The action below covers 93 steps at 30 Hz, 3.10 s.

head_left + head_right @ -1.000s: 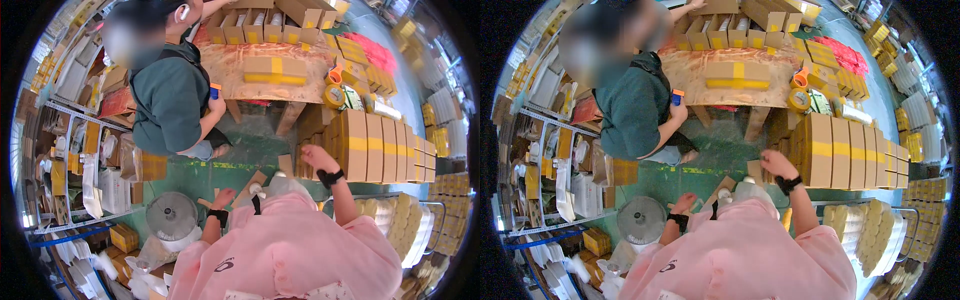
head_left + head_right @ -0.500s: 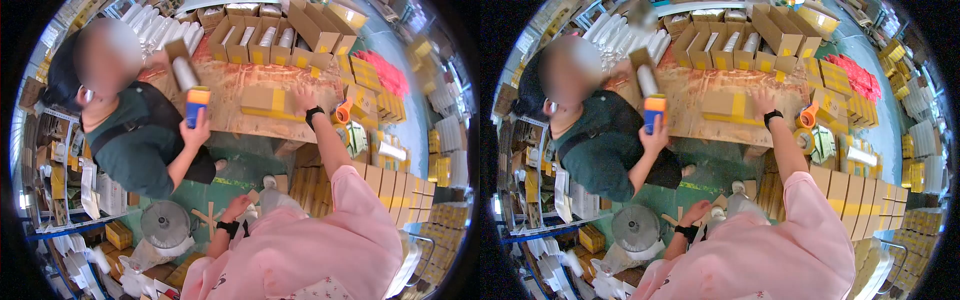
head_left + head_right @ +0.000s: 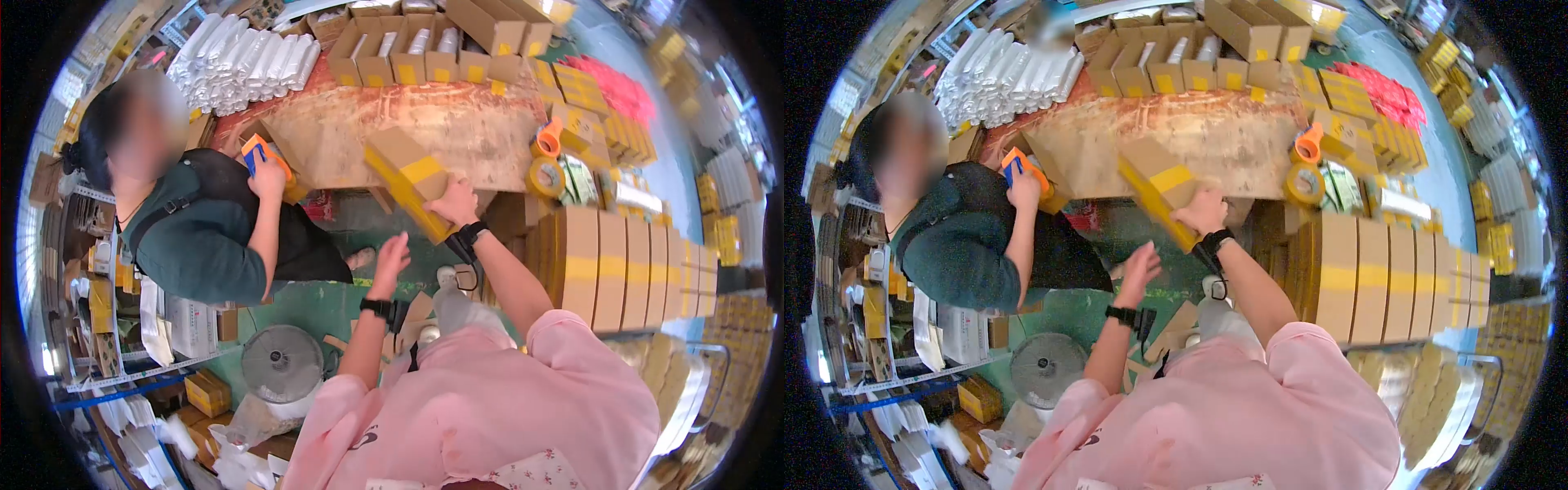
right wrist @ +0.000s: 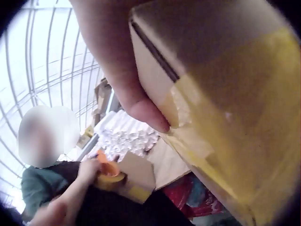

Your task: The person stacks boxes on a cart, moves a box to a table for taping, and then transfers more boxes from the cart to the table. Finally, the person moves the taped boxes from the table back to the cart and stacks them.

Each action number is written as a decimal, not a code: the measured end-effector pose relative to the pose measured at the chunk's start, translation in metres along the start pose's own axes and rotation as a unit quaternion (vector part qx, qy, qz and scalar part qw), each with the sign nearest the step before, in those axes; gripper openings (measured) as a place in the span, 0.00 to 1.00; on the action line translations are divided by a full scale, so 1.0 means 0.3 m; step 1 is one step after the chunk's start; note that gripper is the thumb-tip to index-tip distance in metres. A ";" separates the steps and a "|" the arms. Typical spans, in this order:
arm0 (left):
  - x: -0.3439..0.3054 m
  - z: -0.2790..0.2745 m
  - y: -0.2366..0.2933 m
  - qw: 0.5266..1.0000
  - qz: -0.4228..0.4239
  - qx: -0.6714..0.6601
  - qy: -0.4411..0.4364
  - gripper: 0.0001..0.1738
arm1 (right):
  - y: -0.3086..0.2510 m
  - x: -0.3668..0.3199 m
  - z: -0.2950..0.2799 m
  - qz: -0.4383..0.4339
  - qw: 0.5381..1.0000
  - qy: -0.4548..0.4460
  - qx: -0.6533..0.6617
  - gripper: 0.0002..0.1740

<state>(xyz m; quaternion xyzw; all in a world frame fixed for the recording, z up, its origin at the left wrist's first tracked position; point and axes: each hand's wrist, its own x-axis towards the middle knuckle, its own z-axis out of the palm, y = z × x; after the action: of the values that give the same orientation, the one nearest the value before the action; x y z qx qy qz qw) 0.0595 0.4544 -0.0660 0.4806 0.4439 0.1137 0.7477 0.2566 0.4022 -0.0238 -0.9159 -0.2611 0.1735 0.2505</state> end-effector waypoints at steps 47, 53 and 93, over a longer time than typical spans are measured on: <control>-0.362 1.270 -0.268 0.951 0.089 0.250 -0.157 0.32 | 2.491 -1.031 -1.328 0.256 0.680 0.261 0.635 0.27; -0.346 1.299 -0.302 0.940 0.089 0.304 -0.122 0.42 | 2.538 -1.007 -1.308 0.212 0.709 0.144 0.657 0.29; -0.322 1.309 -0.332 0.932 0.137 0.335 -0.040 0.42 | 2.100 -0.161 -1.563 0.065 0.954 -0.178 -0.231 0.33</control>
<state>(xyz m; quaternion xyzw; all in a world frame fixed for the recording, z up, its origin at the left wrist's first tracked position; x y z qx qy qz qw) 0.2816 0.1031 -0.0376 0.7632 0.3560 0.0406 0.5378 0.6749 -0.2629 0.0210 -0.9182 -0.2741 0.2845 -0.0301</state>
